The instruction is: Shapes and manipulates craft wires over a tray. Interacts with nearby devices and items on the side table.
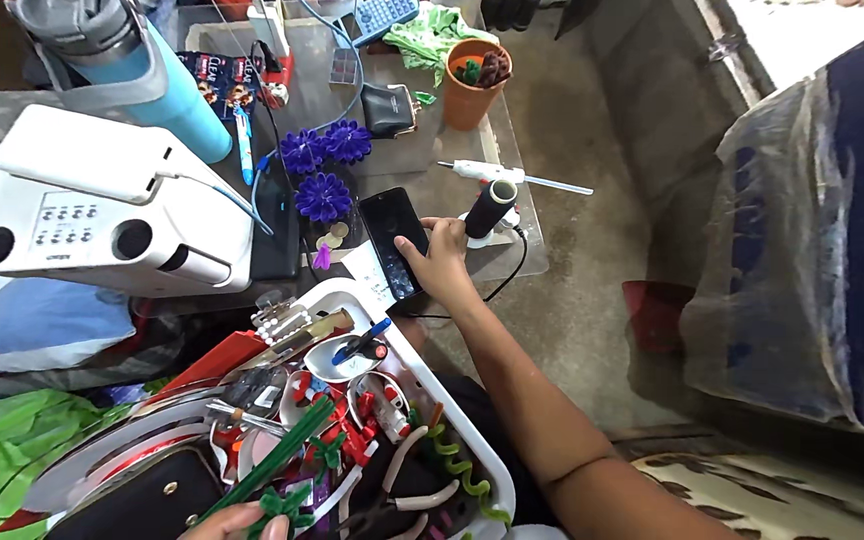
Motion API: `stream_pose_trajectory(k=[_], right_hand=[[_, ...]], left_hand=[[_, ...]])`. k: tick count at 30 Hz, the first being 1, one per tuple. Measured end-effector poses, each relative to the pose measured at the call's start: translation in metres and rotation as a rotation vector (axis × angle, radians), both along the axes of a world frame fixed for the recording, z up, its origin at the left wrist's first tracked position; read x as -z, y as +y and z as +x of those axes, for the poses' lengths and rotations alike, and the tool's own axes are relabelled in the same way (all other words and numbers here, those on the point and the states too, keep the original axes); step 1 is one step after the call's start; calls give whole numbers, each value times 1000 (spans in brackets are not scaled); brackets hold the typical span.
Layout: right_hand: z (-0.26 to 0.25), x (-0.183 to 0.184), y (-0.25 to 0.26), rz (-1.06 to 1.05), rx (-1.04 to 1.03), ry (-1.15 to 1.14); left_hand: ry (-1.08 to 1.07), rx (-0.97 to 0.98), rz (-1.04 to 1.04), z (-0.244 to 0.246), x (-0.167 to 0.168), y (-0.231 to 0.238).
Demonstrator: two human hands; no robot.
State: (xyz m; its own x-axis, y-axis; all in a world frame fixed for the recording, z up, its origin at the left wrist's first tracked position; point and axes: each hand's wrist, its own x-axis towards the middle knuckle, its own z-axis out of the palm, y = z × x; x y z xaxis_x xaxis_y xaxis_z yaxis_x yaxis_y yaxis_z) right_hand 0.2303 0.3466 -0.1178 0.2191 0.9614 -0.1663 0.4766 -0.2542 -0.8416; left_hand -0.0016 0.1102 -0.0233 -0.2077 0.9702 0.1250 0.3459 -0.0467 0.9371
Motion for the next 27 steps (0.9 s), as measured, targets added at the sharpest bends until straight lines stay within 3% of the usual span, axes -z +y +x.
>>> stream_pose_trajectory(k=[14,20,27], right_hand=[[2,-1,-1,20,-17,10],[25,8,-11,141,-214,77],[47,11,-30,137,-368,163]], left_hand=[[1,-8,-2,1,-2,0],[11,-17,0,-2,-1,-2],[3,-20,-5,-2,2,0]])
